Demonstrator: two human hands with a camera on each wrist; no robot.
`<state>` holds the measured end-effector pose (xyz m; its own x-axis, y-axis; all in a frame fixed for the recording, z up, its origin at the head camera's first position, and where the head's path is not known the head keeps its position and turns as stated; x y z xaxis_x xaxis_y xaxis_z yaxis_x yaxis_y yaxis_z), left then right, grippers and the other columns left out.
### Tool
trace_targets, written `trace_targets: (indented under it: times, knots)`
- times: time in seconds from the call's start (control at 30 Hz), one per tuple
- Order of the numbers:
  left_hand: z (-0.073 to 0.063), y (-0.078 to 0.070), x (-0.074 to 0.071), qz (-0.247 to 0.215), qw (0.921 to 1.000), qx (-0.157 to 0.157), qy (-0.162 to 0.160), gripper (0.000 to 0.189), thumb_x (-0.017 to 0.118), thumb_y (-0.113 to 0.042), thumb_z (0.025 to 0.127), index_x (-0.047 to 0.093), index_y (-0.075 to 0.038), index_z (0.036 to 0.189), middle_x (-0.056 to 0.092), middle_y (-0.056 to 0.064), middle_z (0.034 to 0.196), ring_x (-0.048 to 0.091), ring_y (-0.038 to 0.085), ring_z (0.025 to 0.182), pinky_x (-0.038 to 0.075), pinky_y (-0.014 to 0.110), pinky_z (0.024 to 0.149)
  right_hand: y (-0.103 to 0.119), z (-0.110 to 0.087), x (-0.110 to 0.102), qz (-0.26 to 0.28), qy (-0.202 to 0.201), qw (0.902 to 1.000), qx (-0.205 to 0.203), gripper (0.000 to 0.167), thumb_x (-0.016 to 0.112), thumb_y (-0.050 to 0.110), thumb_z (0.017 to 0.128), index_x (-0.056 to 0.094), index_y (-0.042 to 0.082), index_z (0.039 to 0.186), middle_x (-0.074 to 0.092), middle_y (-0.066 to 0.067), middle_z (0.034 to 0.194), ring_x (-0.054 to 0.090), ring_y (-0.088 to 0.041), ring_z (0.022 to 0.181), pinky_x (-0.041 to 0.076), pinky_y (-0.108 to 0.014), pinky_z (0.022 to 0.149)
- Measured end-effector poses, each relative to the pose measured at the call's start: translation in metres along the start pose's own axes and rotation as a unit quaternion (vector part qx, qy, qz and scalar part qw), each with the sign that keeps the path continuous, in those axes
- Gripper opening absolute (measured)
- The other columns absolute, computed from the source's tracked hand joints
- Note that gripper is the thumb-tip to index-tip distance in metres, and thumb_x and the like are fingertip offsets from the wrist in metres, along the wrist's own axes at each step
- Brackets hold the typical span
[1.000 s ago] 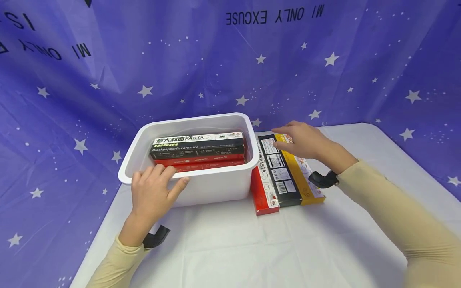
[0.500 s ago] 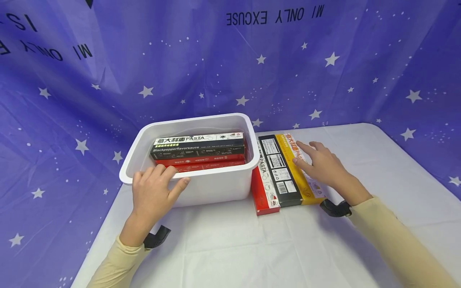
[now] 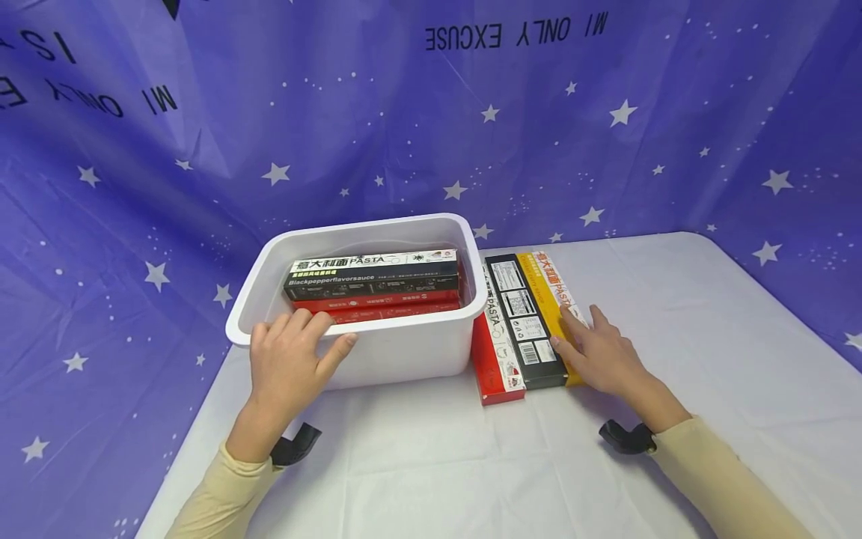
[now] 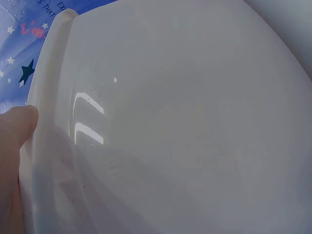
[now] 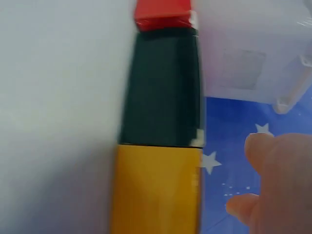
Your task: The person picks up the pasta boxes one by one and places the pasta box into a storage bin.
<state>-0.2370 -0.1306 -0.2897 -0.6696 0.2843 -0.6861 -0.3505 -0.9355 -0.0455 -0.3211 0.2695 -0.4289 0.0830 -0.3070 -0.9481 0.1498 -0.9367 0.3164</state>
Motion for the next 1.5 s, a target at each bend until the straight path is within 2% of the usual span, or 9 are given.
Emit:
trace_targets:
  times: [0.23,0.5,0.87,1.2,1.37,1.5]
  knots:
    - [0.001,0.0,0.002,0.002,1.0,0.001,0.005,0.046,0.064,-0.055,0.088,0.065,-0.009,0.09,0.063,0.014,0.08,0.057,0.036,0.073,0.035,0.047,0.07,0.001,-0.006,0.016,0.0,0.005,1.0,-0.006,0.073,0.042,0.057,0.104,0.028,0.012,0.16,0.016,-0.049,0.155,0.035,-0.075,0.128,0.036,-0.081,0.095]
    - [0.001,0.0,0.002,0.004,1.0,-0.001,0.008,0.045,0.066,-0.055,0.088,0.066,-0.009,0.091,0.063,0.014,0.08,0.057,0.035,0.073,0.036,0.047,0.069,0.0,-0.007,0.024,-0.009,-0.01,0.9999,-0.008,0.074,0.042,0.059,0.103,0.029,0.014,0.16,0.016,-0.047,0.156,0.038,-0.074,0.128,0.039,-0.08,0.095]
    - [0.0,0.001,0.002,0.003,1.0,-0.001,0.008,0.045,0.066,-0.054,0.088,0.065,-0.009,0.09,0.064,0.014,0.08,0.057,0.036,0.073,0.035,0.047,0.068,-0.009,-0.005,0.023,-0.021,0.004,0.9997,0.015,0.077,0.039,0.064,0.101,0.026,0.017,0.161,0.017,-0.048,0.155,0.037,-0.074,0.127,0.039,-0.08,0.093]
    - [0.001,0.0,0.0,0.001,1.0,0.005,-0.007,0.046,0.065,-0.055,0.088,0.065,-0.009,0.089,0.063,0.014,0.078,0.056,0.036,0.071,0.035,0.046,0.067,-0.026,-0.006,0.015,-0.036,-0.014,0.9983,0.044,0.077,0.036,0.063,0.102,0.024,0.014,0.161,0.017,-0.051,0.153,0.033,-0.075,0.129,0.036,-0.081,0.094]
    - [0.001,-0.001,0.0,0.004,0.9999,0.008,-0.01,0.047,0.062,-0.056,0.088,0.066,-0.009,0.089,0.063,0.014,0.078,0.056,0.036,0.071,0.035,0.047,0.066,-0.037,-0.006,0.016,-0.034,-0.023,0.9965,0.072,0.075,0.05,0.049,0.101,0.023,0.016,0.162,0.013,-0.049,0.154,0.028,-0.073,0.131,0.032,-0.081,0.097]
    - [0.001,0.0,0.001,0.004,0.9999,0.009,-0.011,0.052,0.054,-0.06,0.092,0.065,-0.01,0.088,0.063,0.013,0.078,0.055,0.035,0.07,0.034,0.048,0.066,-0.039,-0.006,0.017,-0.041,-0.031,0.9955,0.079,0.07,0.052,0.035,0.1,0.023,0.017,0.162,0.013,-0.048,0.154,0.027,-0.073,0.13,0.031,-0.081,0.098]
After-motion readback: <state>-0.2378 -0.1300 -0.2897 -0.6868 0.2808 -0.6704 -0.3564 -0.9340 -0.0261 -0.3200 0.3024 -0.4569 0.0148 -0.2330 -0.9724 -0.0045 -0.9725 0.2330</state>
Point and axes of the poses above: each hand's wrist, its own z-axis towards the middle knuckle, its own x-axis out of the palm, y = z × x, the point moved 10 cm from there along z, towards the middle knuckle
